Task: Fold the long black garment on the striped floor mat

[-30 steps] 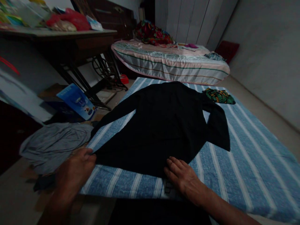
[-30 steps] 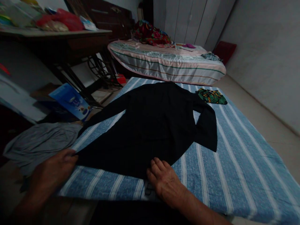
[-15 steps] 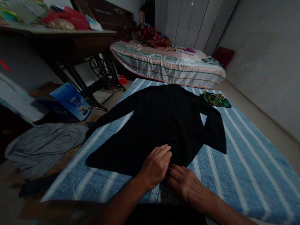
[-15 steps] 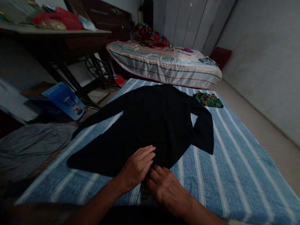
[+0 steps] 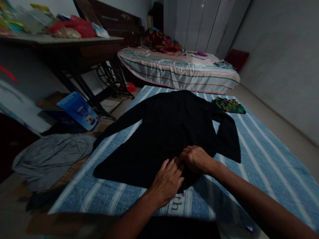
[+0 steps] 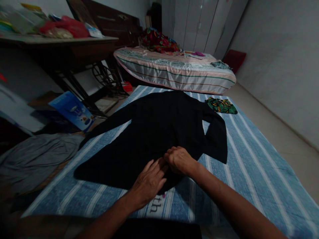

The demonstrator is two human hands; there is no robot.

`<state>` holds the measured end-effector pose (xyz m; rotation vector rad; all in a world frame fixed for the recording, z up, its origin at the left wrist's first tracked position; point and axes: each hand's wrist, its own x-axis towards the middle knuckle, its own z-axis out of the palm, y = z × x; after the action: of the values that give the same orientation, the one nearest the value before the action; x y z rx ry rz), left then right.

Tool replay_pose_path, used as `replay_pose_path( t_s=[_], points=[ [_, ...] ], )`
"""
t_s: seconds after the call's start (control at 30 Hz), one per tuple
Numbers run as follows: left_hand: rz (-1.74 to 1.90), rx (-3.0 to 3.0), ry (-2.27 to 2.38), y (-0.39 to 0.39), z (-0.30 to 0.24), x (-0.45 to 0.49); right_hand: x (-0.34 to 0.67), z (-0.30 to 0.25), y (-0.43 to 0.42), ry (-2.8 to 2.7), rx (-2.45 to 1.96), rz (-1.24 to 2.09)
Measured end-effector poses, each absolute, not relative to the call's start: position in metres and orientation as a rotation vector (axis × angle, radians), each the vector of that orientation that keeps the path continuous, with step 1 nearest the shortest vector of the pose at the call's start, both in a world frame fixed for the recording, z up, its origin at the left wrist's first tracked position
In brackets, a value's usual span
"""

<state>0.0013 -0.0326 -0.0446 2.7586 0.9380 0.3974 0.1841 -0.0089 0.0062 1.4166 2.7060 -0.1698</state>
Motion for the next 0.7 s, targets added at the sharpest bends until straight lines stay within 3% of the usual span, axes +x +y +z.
replay_pose_path(
  t_s=[0.4, 0.7],
  points=[
    [0.407, 2.763, 0.945, -0.033, -0.048, -0.001, 0.195, 0.014, -0.006, 2.53, 1.236, -0.189],
    [0.401, 2.742, 0.942, -0.034, -0.046, -0.001, 0.184, 0.035, -0.052, 2.131, 1.387, -0.297]
  ],
)
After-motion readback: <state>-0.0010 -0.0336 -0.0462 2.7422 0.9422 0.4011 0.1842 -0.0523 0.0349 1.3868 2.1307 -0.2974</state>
